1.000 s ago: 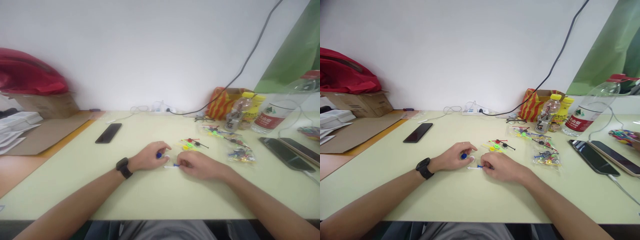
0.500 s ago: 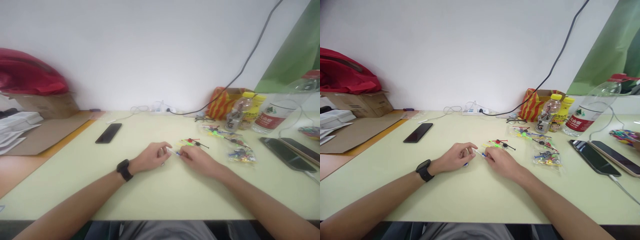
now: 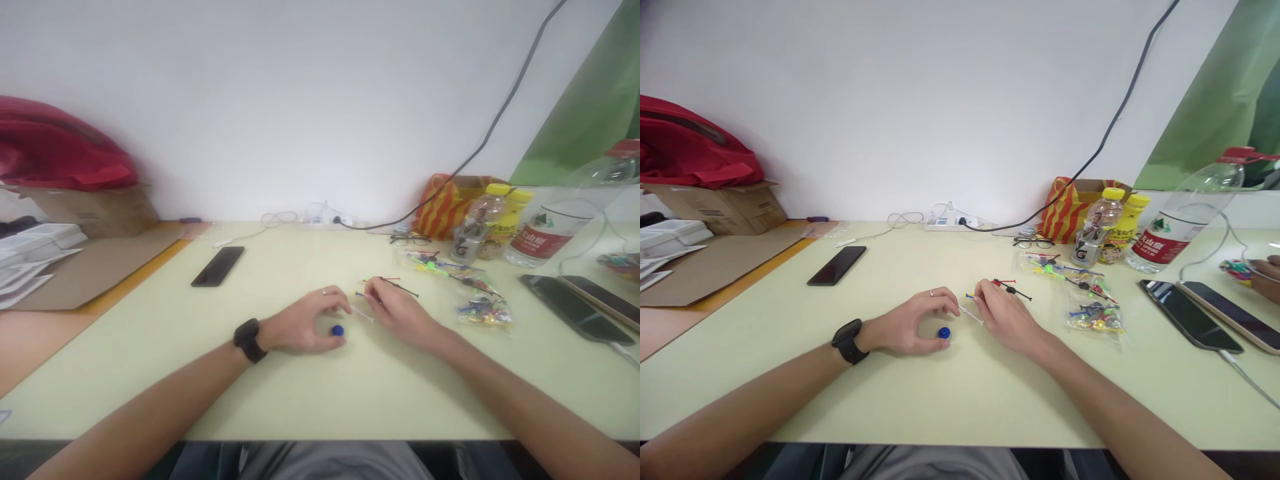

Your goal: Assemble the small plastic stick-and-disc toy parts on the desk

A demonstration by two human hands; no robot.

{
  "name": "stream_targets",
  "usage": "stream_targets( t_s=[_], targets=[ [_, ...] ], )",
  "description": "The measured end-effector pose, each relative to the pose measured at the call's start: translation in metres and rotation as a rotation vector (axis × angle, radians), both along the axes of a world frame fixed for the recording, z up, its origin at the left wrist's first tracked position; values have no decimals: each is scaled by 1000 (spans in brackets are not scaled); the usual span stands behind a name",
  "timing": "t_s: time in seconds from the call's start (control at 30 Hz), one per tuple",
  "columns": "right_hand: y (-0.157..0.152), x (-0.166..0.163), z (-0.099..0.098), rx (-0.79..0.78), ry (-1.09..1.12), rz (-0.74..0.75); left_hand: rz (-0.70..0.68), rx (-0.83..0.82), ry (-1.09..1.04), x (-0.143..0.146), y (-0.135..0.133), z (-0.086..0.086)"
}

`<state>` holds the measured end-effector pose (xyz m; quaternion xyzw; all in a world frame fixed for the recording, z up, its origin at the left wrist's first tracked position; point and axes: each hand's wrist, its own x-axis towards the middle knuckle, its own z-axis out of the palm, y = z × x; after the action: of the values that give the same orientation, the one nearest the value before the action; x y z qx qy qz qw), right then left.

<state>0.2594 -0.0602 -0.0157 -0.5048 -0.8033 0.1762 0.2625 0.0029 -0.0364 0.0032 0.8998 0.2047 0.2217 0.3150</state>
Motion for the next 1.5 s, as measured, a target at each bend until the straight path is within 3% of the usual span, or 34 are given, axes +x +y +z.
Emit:
stream_targets(
  t_s=[0.17, 0.3, 0.57, 0.7, 0.8, 1.0, 1.2, 1.5],
  targets=[
    [-4, -5, 1, -78, 106, 100, 40, 82, 53, 2, 4, -5],
    [-7, -9, 2, -114, 160, 110, 120, 29, 19, 1, 7, -11],
    [-13, -9, 16, -182, 321, 147, 194, -469, -119, 8, 7, -20],
    [-15, -12, 23, -104, 306, 221, 178, -576, -176, 10, 7, -24],
    [-18, -14, 24, -81, 276, 266, 159, -609, -212, 10, 7, -25],
    [-23, -12, 21, -86, 350, 191, 195, -605, -209, 9, 8, -25],
    [-22, -16, 22, 53, 316, 329, 162, -552, -247, 11, 8, -23],
    [-18, -17, 10, -29, 371, 313, 128, -582, -258, 11, 4, -17]
  ],
)
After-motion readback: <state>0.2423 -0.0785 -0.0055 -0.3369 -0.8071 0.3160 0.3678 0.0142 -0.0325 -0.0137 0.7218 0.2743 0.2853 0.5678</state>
